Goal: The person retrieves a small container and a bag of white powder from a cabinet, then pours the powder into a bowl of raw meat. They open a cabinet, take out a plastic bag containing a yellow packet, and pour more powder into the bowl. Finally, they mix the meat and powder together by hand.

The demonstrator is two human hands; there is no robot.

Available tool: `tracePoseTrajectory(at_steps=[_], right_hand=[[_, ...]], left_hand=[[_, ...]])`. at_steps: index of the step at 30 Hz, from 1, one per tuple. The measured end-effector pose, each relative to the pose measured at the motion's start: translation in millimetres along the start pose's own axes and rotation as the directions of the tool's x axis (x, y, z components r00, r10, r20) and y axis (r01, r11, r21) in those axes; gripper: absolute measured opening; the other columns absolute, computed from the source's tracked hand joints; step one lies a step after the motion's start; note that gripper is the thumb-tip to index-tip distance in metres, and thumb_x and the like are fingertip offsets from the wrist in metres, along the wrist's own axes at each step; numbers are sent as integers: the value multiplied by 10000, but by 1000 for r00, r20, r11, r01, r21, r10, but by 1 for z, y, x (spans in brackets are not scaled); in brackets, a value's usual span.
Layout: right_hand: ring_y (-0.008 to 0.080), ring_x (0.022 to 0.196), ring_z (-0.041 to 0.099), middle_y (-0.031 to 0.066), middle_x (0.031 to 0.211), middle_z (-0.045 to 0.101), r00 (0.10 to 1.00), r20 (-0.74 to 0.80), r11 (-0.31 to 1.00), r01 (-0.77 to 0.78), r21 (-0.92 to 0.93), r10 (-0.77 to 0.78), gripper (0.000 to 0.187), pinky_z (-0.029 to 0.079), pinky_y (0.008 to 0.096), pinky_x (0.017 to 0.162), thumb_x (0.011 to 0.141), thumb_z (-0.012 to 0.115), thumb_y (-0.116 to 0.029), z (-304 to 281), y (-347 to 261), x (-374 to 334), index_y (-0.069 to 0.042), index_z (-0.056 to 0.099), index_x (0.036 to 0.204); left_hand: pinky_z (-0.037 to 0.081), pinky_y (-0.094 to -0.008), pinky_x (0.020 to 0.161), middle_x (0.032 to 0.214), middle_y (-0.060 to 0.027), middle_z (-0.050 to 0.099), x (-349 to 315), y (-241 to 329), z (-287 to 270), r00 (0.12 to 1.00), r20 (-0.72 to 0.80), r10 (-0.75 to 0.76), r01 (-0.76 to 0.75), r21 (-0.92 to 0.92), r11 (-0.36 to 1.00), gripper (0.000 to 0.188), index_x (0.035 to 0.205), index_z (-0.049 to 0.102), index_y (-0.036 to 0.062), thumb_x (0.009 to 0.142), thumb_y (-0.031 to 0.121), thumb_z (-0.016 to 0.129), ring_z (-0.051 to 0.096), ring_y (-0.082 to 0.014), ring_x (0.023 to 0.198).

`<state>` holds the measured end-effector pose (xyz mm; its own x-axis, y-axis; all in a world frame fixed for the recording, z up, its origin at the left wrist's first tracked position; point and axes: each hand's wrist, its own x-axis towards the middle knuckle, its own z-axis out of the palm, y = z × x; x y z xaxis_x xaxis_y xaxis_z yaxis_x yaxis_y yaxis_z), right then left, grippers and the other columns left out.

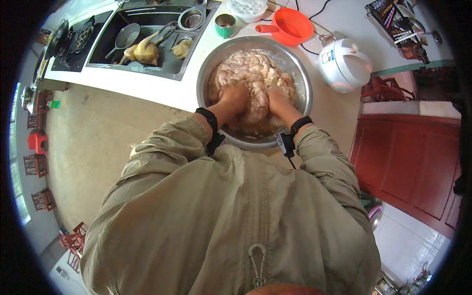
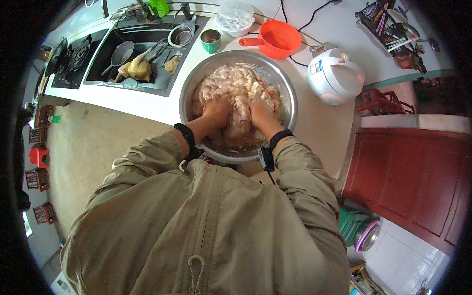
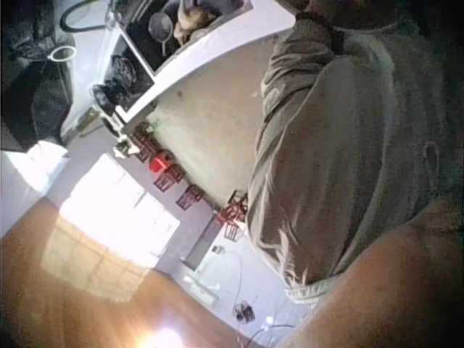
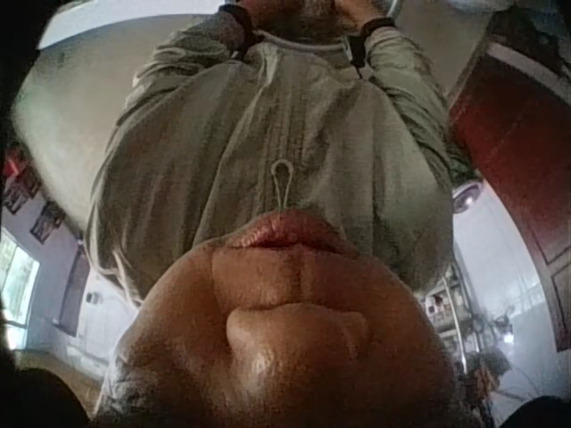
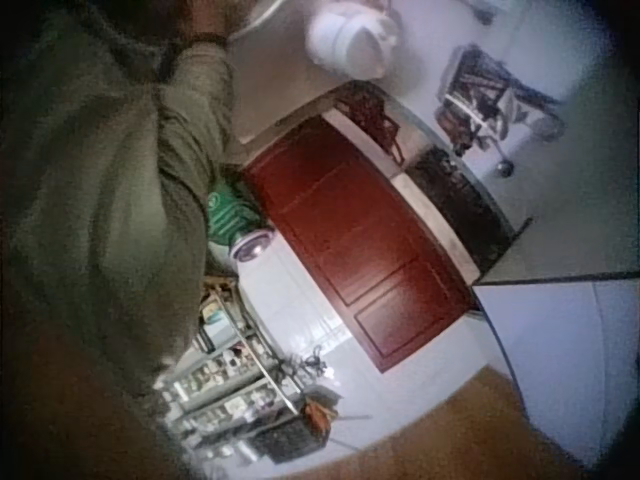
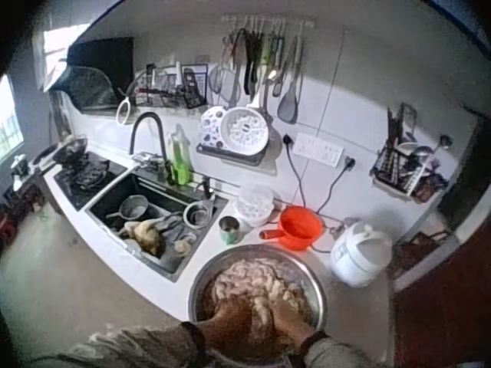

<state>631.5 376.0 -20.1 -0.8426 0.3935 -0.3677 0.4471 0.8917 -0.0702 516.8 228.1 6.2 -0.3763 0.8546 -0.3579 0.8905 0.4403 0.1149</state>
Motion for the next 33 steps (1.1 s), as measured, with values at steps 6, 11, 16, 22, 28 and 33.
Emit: tracePoseTrajectory(at_steps=[6, 11, 16, 22, 28, 33], right_hand=[[299, 988, 658, 185, 1090, 672, 947, -59, 743, -208, 636, 316, 292, 523, 418, 826, 912, 550, -176, 17, -8, 39, 17, 651, 1107], [253, 990, 645, 129, 1114, 662, 974, 201, -138, -186, 973, 105, 330, 521, 393, 831, 912, 582, -224, 2, -9, 31, -16, 628, 1164], [206, 991, 632, 72, 1138, 651, 984, 175, -265, -176, 948, -29, 381, 519, 368, 836, 912, 613, -272, -59, -21, -10, -49, 606, 1220], [93, 637, 596, 36, 882, 659, 997, 54, -224, -64, 972, -52, 202, 466, 203, 515, 893, 625, -157, -115, -30, -33, -29, 668, 1044], [82, 656, 581, 68, 894, 670, 948, -13, -217, -60, 974, -319, 255, 451, 168, 515, 913, 549, -99, -142, -29, -40, 5, 639, 1128], [129, 866, 622, 69, 1023, 679, 922, -184, -10, 192, 981, -341, 279, 506, 263, 751, 894, 550, -62, -130, -52, -44, 3, 619, 1156]], left_hand=[[536, -418, 789, 985, -168, 695, 17, -6, 7, 979, -57, -194, 157, -396, 905, 266, 1013, 690, 20, 819, 181, 604, 686, -311, 881], [533, -401, 815, 1038, -186, 688, 32, -23, 24, 993, -110, 50, -80, -294, 953, 403, 1190, 637, 80, 813, 219, 620, 668, -330, 969], [541, -376, 760, 994, -185, 690, 37, -27, 53, 998, -17, -64, -7, -989, 151, 616, 1362, 507, 143, 783, 268, 680, 668, -274, 873], [526, -336, 775, 969, -124, 685, 36, -26, 27, 916, -384, 116, -401, -858, 322, 574, 1231, 561, 7, 722, 206, 738, 648, -199, 876], [480, -304, 915, 1170, -46, 637, 10, -33, -20, 956, -163, 244, -188, -979, 84, 458, 1229, 570, 23, 784, 13, 676, 599, -147, 1036], [509, -384, 742, 864, -151, 681, -9, -79, -28, 721, -456, 522, -604, -44, 796, 264, 875, 677, 45, 693, 220, 757, 647, -314, 844]])
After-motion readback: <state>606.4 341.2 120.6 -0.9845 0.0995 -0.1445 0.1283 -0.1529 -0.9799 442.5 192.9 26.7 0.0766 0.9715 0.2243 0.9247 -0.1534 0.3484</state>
